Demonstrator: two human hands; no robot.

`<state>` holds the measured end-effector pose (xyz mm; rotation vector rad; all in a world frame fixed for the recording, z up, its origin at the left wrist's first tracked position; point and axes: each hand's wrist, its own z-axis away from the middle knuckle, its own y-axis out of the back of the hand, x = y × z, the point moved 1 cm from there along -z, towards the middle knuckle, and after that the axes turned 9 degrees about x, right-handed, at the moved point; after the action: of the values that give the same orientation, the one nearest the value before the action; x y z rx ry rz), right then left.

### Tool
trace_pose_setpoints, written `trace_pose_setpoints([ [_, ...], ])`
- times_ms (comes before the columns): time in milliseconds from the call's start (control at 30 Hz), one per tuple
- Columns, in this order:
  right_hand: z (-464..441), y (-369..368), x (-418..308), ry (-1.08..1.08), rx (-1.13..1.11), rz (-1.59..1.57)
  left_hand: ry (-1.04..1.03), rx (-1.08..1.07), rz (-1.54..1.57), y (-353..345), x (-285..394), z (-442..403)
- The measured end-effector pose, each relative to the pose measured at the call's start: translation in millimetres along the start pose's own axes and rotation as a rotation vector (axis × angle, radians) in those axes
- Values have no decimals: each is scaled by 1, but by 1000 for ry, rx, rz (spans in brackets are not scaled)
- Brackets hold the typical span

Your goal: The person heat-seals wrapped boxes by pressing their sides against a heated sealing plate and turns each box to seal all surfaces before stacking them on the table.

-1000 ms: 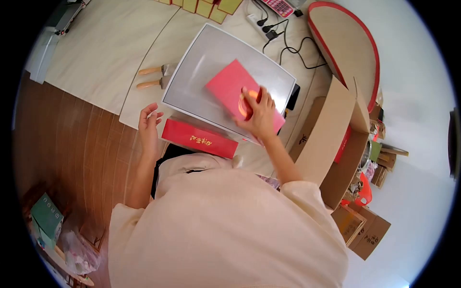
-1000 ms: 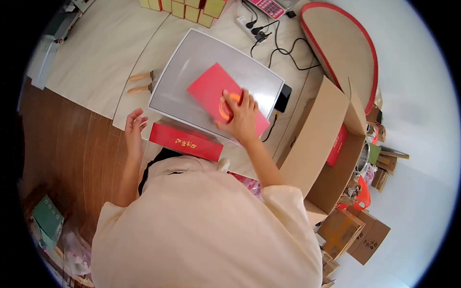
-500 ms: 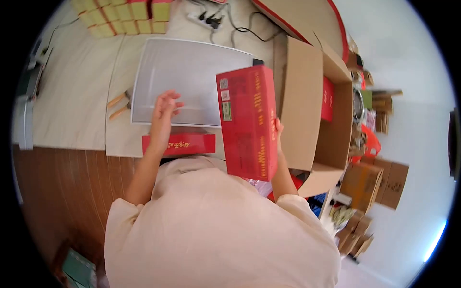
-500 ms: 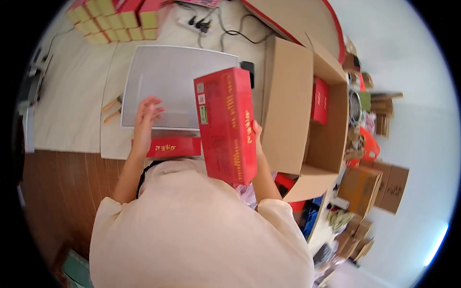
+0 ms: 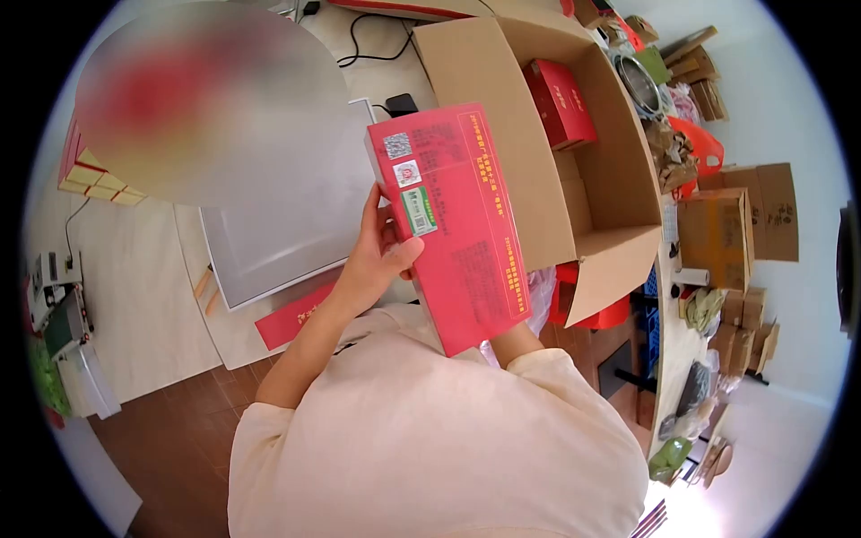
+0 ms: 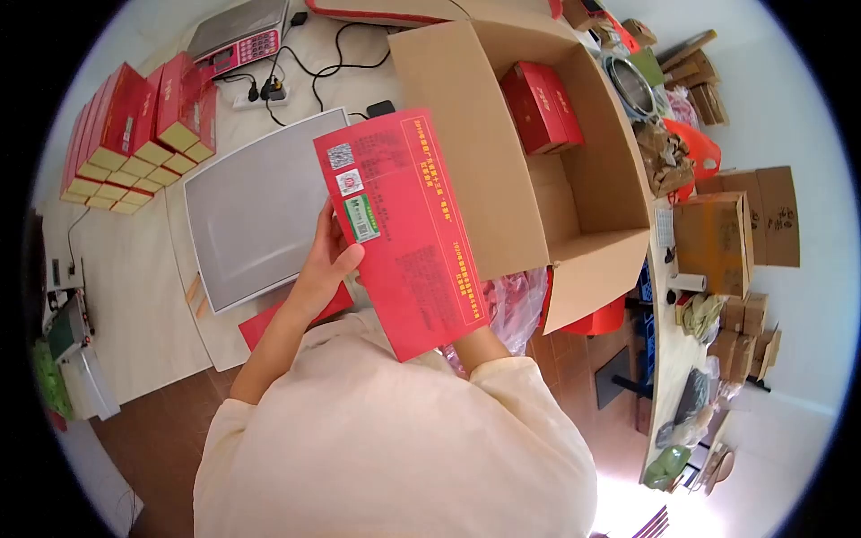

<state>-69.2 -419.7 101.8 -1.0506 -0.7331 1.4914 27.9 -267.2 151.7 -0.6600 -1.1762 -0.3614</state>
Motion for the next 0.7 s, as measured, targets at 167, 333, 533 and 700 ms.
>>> trace_pose_setpoints([
  [167, 17, -8, -58, 36, 139, 194, -81, 19, 22, -19, 10, -31],
  [333, 30, -17, -115, 86, 171, 470, -74, 192, -50, -40, 31, -72],
  [533, 29, -25, -160, 238, 245, 562, -72, 131, -102, -86, 48, -109],
  [700, 26, -21, -205, 283, 205, 445, -141, 57, -159, -107, 51, -128],
])
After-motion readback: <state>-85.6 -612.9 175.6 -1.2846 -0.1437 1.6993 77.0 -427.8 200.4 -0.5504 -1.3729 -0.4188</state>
